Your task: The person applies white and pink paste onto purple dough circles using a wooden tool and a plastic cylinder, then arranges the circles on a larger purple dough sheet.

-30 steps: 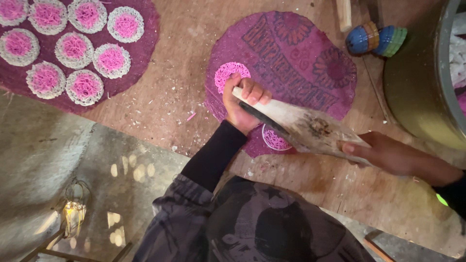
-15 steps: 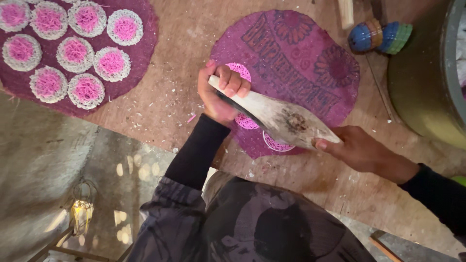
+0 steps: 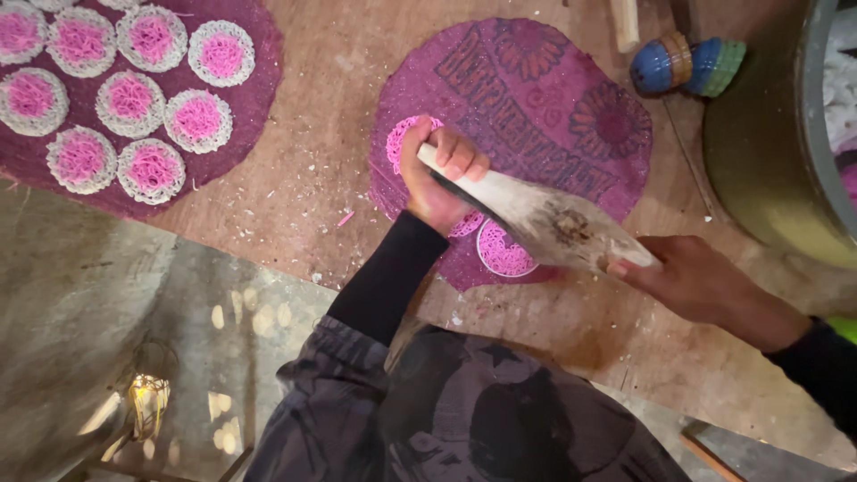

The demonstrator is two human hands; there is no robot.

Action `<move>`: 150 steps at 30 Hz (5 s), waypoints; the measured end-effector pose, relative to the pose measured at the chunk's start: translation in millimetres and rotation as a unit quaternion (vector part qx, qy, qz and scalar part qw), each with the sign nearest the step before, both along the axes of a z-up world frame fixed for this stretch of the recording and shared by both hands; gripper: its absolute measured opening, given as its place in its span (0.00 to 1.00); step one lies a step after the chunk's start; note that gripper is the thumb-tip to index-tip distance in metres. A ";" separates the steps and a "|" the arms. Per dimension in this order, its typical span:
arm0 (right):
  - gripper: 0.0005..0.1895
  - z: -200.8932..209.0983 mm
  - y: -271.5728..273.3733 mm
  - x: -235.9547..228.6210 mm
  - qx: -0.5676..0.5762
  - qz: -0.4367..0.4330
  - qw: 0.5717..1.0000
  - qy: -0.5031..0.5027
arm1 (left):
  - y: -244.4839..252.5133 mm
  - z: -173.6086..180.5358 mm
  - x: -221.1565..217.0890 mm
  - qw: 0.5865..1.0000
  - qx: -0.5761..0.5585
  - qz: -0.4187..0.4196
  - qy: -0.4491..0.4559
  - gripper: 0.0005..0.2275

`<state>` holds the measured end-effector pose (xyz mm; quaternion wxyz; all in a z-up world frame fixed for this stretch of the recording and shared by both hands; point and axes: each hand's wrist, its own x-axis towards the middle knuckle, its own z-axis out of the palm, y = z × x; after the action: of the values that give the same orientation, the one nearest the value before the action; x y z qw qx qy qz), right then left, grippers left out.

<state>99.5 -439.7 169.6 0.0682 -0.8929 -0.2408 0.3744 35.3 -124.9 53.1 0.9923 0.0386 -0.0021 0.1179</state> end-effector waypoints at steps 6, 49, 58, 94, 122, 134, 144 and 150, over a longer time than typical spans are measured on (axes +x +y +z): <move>0.34 -14.8 -28.7 0.6 0.115 -0.144 0.981 0.066 | 8.1 36.1 13.0 0.992 0.064 -0.073 -0.077 0.33; 0.49 -120.3 42.0 -43.4 0.387 0.087 0.899 -0.183 | -14.1 18.6 -55.9 0.685 0.723 0.025 0.082 0.28; 0.63 -102.2 2.8 -10.1 0.272 0.036 0.930 -0.243 | 9.9 27.3 -68.1 0.644 0.749 0.048 0.149 0.19; 0.43 -85.9 -175.5 -143.4 -0.004 -0.315 0.860 -0.402 | 2.2 21.0 -167.6 0.250 0.897 0.088 0.353 0.28; 0.23 -118.5 18.5 101.8 0.217 -0.171 0.913 -0.300 | 50.9 -30.4 -122.1 0.243 0.825 0.179 0.478 0.16; 0.25 -185.7 5.3 143.0 0.235 -0.203 0.907 -0.285 | 49.7 -30.7 -113.6 0.282 0.816 0.167 0.476 0.12; 0.18 -169.3 5.6 119.2 0.314 -0.213 0.889 -0.257 | 52.0 -12.2 -111.6 0.262 0.828 0.148 0.473 0.13; 0.15 -166.4 11.2 113.6 0.289 -0.189 0.883 -0.319 | 57.3 -25.7 -107.1 0.252 0.839 0.161 0.454 0.13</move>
<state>213.1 -428.5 3.2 0.3123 -0.9332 -0.1740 -0.0369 -71.8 -67.6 27.4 0.1999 0.8962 0.3575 0.1703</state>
